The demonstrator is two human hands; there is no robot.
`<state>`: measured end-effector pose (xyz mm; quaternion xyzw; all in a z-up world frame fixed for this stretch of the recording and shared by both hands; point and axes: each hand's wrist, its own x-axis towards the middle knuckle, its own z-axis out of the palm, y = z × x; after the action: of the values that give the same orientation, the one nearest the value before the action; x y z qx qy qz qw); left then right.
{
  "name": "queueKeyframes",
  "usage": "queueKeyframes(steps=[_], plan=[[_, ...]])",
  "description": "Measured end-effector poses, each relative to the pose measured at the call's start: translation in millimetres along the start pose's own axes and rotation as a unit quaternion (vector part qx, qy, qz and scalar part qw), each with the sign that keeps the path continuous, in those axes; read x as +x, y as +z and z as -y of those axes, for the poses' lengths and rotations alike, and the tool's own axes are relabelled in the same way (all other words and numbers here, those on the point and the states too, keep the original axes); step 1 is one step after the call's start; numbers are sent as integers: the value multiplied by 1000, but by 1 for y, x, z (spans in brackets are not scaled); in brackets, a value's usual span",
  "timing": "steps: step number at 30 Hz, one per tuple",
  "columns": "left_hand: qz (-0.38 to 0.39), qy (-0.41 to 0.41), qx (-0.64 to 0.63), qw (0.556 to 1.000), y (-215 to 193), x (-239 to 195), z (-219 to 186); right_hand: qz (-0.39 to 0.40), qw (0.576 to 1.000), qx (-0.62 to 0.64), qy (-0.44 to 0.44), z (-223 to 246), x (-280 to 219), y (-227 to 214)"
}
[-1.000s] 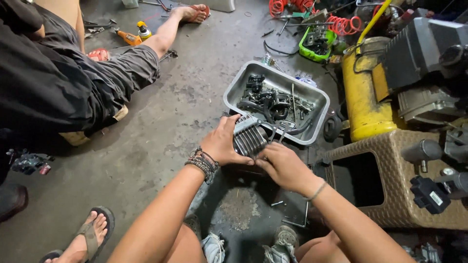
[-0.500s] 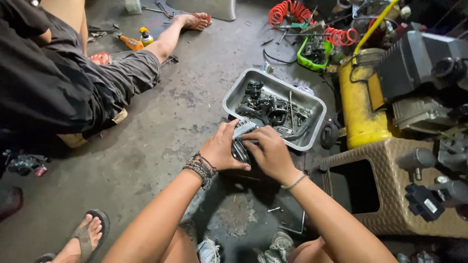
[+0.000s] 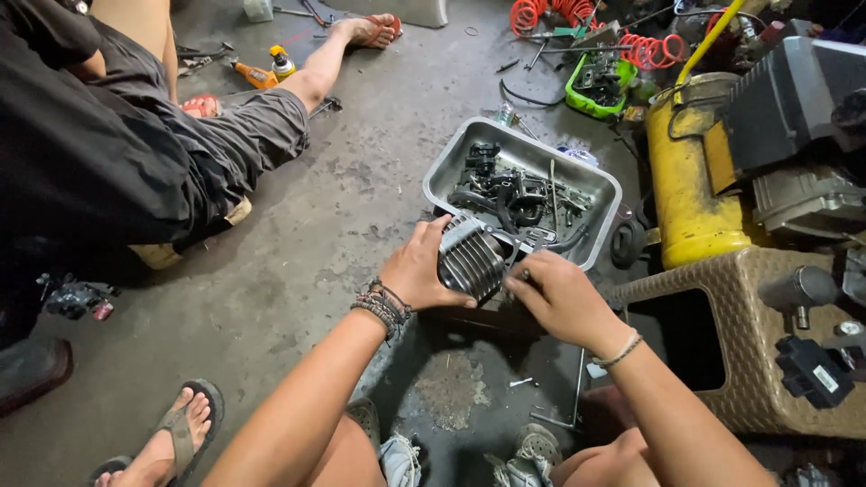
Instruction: Inspecting and assembling motorcycle engine components, specifically focusing on the cylinder block and piston assembly.
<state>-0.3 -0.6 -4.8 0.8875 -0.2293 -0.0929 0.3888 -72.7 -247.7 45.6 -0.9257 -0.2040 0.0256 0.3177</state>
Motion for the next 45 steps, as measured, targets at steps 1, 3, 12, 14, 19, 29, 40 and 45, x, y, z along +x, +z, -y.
queueKeyframes(steps=[1, 3, 12, 14, 19, 29, 40, 45], plan=[[-3, -1, 6, 1000, 1, 1, 1, -54, 998, 2, -36, -1, 4, 4], [-5, 0, 15, 1000, 4, 1, -1, -110, 991, 4, -72, 1, 15, 13], [-64, 43, -2, 997, 1, 6, -10, -206, 956, -57, -199, 3, 37, 48], [-92, 57, 72, 991, 19, -3, 3, -126, 986, -14, -109, 9, 18, 45], [-83, 57, 44, 994, 18, 2, -1, -86, 986, -45, -135, -1, 7, 35], [-8, -33, 1, 999, 13, 3, 5, 57, 995, -80, -14, -35, -20, 17], [-4, -35, -27, 999, 8, -2, -6, -136, 991, -9, -16, -10, -5, 7], [13, -9, -40, 999, 8, 4, 1, -215, 974, 13, -66, 0, 18, 24]])
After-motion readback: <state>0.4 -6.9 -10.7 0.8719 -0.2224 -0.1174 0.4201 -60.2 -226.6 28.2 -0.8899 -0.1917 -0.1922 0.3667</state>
